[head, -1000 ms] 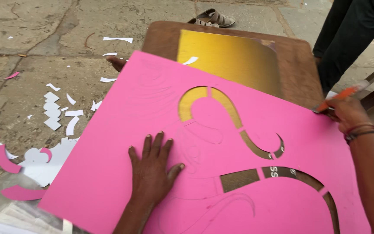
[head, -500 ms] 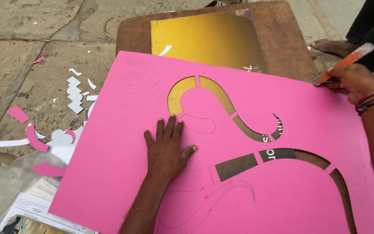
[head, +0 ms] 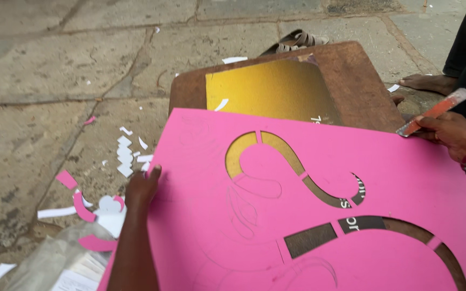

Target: The person uses a red utility knife to cut intricate designs into a large pink foam sheet placed on a wooden board. They carefully follow pencil outlines to carve out shapes, occasionally lifting cut pieces and adjusting the sheet's position.

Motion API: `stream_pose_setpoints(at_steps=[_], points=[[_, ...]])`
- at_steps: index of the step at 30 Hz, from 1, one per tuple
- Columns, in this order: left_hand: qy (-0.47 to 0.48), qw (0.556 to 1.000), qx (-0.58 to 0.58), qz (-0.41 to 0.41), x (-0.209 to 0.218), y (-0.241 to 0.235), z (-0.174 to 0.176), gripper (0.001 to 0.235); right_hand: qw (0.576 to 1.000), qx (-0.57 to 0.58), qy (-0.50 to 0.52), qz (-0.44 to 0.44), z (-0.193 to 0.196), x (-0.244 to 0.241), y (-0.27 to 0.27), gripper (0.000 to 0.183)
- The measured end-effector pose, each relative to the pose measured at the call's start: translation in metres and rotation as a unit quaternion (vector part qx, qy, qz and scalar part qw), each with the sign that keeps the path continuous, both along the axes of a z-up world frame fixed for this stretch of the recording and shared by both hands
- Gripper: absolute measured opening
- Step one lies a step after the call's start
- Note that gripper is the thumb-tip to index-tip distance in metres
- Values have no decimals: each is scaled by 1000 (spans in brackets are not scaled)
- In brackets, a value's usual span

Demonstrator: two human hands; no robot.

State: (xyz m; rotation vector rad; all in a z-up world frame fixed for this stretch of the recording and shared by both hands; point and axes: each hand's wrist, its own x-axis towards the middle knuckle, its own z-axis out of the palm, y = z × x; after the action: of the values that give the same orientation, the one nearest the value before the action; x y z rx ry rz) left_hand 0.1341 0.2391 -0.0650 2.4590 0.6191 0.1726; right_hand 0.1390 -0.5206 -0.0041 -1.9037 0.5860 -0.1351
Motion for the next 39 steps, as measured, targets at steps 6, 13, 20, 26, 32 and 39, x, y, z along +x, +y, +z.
stream_pose_setpoints(at_steps=[6, 13, 20, 26, 32, 39], points=[[-23, 961, -250, -120, -1, 45, 11, 51, 995, 89, 2, 51, -24, 8, -51, 28], [73, 941, -307, -120, 4, 2, 24, 54, 995, 70, 14, 67, -13, -11, -54, 35], [54, 952, -285, -101, 9, -25, 36, 68, 997, 21, 25, 68, 16, -26, -22, 32], [45, 946, -288, -139, 24, -53, 42, 68, 998, 57, -9, 34, 12, -59, -33, 25], [51, 948, -273, -156, 19, -74, 47, 55, 996, 60, -69, 24, -5, -79, -51, 23], [-39, 989, 4, -139, 6, -94, 67, 50, 967, -129, -219, -32, 23, -97, -2, 22]])
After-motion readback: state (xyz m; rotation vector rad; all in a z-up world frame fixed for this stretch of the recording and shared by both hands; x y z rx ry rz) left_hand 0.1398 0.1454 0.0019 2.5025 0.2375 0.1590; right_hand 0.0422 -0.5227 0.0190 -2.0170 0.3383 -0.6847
